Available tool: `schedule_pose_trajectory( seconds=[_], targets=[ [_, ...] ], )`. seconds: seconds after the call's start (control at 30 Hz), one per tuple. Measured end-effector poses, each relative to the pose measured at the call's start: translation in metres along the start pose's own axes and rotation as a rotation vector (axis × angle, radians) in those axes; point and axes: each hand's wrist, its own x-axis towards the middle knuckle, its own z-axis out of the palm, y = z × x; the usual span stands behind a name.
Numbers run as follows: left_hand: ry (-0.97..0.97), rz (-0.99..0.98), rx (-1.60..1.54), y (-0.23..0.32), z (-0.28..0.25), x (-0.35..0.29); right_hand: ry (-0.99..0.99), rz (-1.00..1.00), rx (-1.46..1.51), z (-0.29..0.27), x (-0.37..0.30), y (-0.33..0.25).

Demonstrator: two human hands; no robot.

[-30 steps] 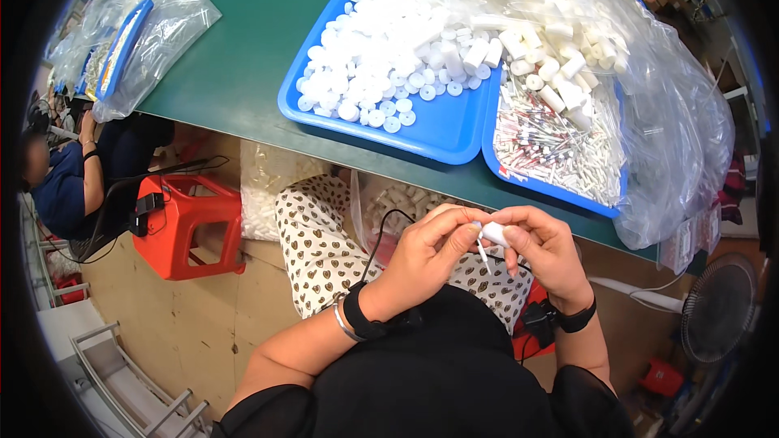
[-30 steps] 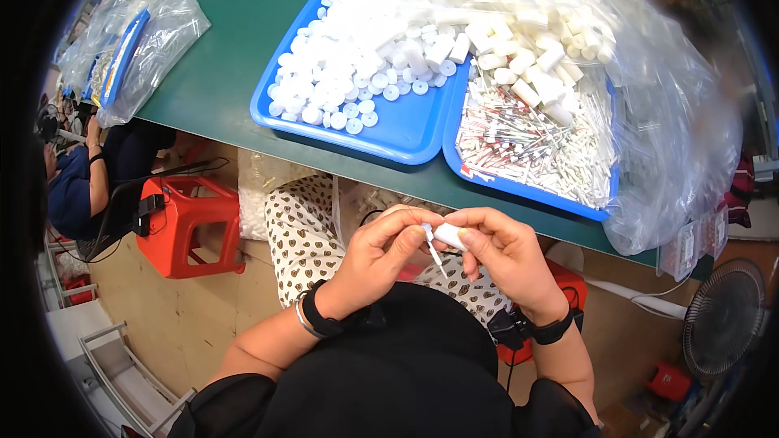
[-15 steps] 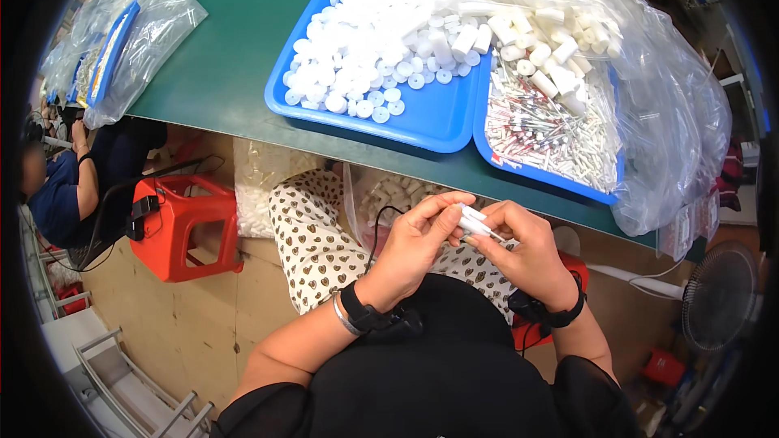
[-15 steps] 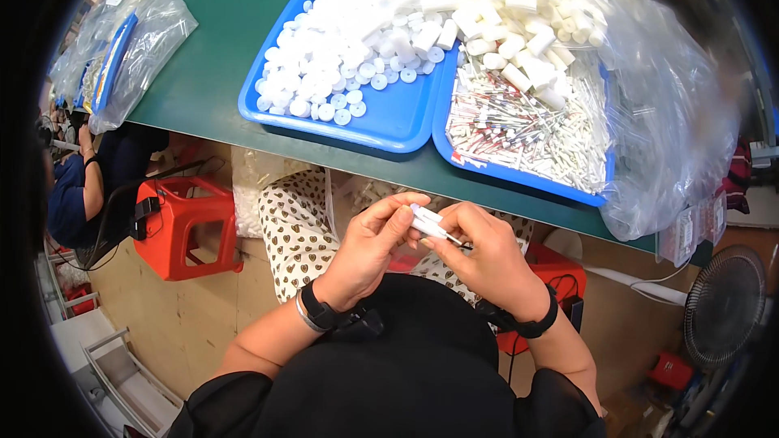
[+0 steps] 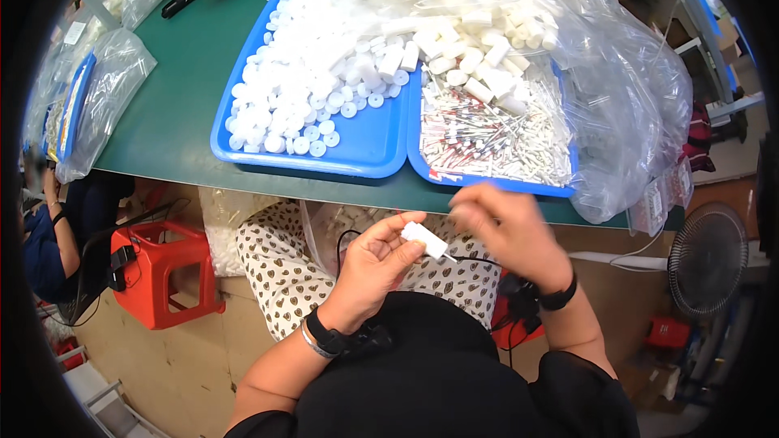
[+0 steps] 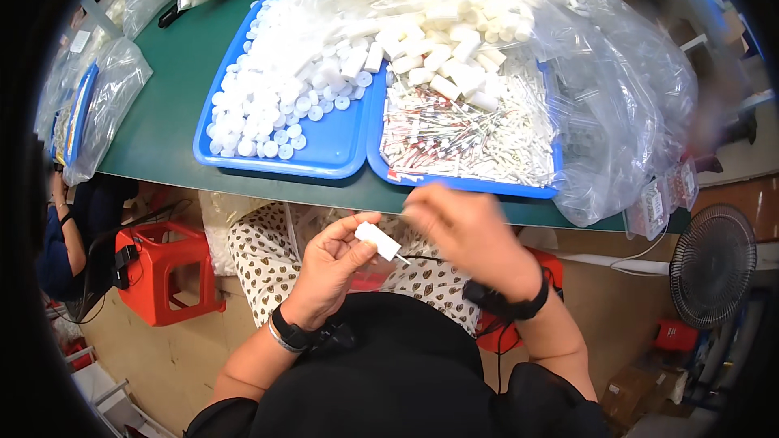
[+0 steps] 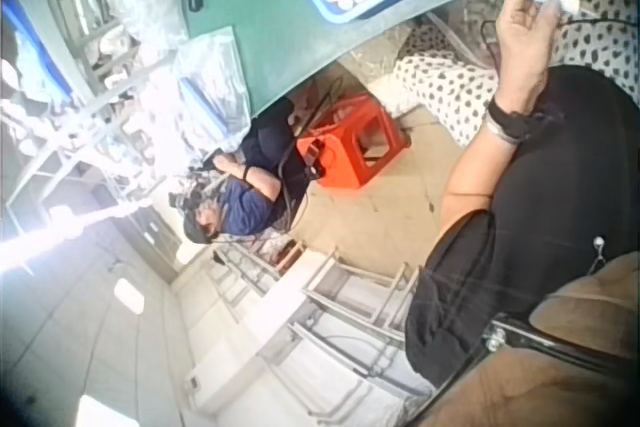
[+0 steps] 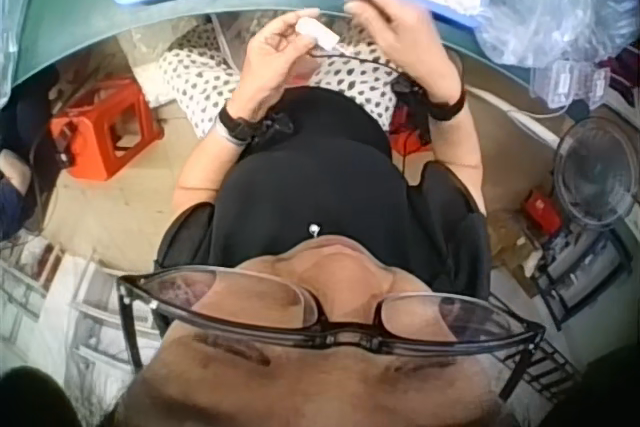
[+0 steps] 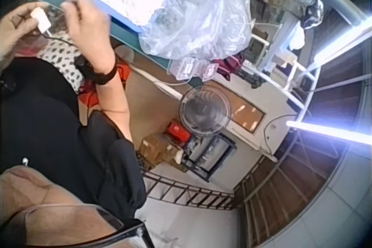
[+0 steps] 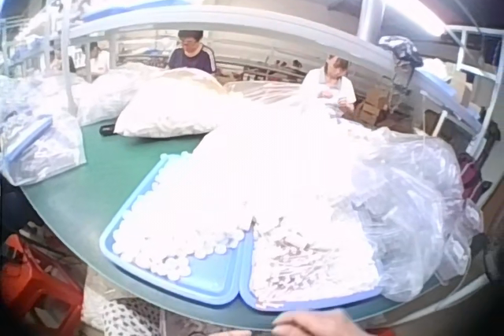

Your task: The person repeatedly picks up small white plastic discs and cylindrical pieces from blue trays on a green table. They insert a thin metal pin into the center of the disc and then attach the cylindrical piece to the pin, assembling a small component by hand. The process is repeated continuously with the same materials.

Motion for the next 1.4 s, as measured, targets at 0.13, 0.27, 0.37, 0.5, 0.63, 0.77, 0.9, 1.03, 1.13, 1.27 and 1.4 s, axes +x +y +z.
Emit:
schedule_pose_trajectory(
  seconds=[0.13, 0.27, 0.37, 0.5, 0.63, 0.77, 0.9, 1.03, 1.13, 1.27, 1.4],
  targets=[
    [-0.049, -0.095, -0.166, 0.001, -0.006, 0.002, 0.583, -0.176, -0.766, -0.059, 0.035, 0.048],
    [-0.172, -0.162, -0.373, 0.002, -0.003, 0.002, 0.493, -0.013, -1.088, -0.091, 0.047, 0.102],
    [-0.208, -0.161, -0.346, 0.004, -0.009, -0.001, 0.527, -0.091, -1.093, -0.090, 0.051, 0.111],
    [-0.101, -0.122, -0.269, 0.011, -0.004, -0.001, 0.526, -0.073, -1.038, -0.086, 0.049, 0.098],
    [-0.176, -0.091, -0.279, 0.011, -0.014, 0.003, 0.565, -0.174, -0.743, -0.075, 0.037, 0.069],
    [-0.078, -0.002, -0.199, 0.017, -0.009, 0.006, 0.343, -0.263, -0.198, -0.036, 0.014, 0.014],
    [-0.041, 0.053, -0.166, 0.015, 0.003, 0.004, 0.032, -0.431, -0.137, 0.000, -0.005, -0.007],
    [-0.033, 0.028, -0.138, 0.008, 0.004, -0.001, -0.010, -0.377, -0.077, 0.022, -0.013, -0.007],
    [0.018, 0.208, 0.045, 0.003, 0.008, -0.002, 0.099, -0.368, 0.036, 0.038, -0.017, -0.005],
    [0.041, 0.483, 0.379, -0.006, 0.008, -0.004, 0.242, -0.386, 0.149, 0.062, -0.015, 0.002],
    [-0.013, 0.392, 0.216, -0.010, 0.003, -0.007, 0.174, -0.502, 0.109, 0.062, -0.016, 0.003]
  ],
)
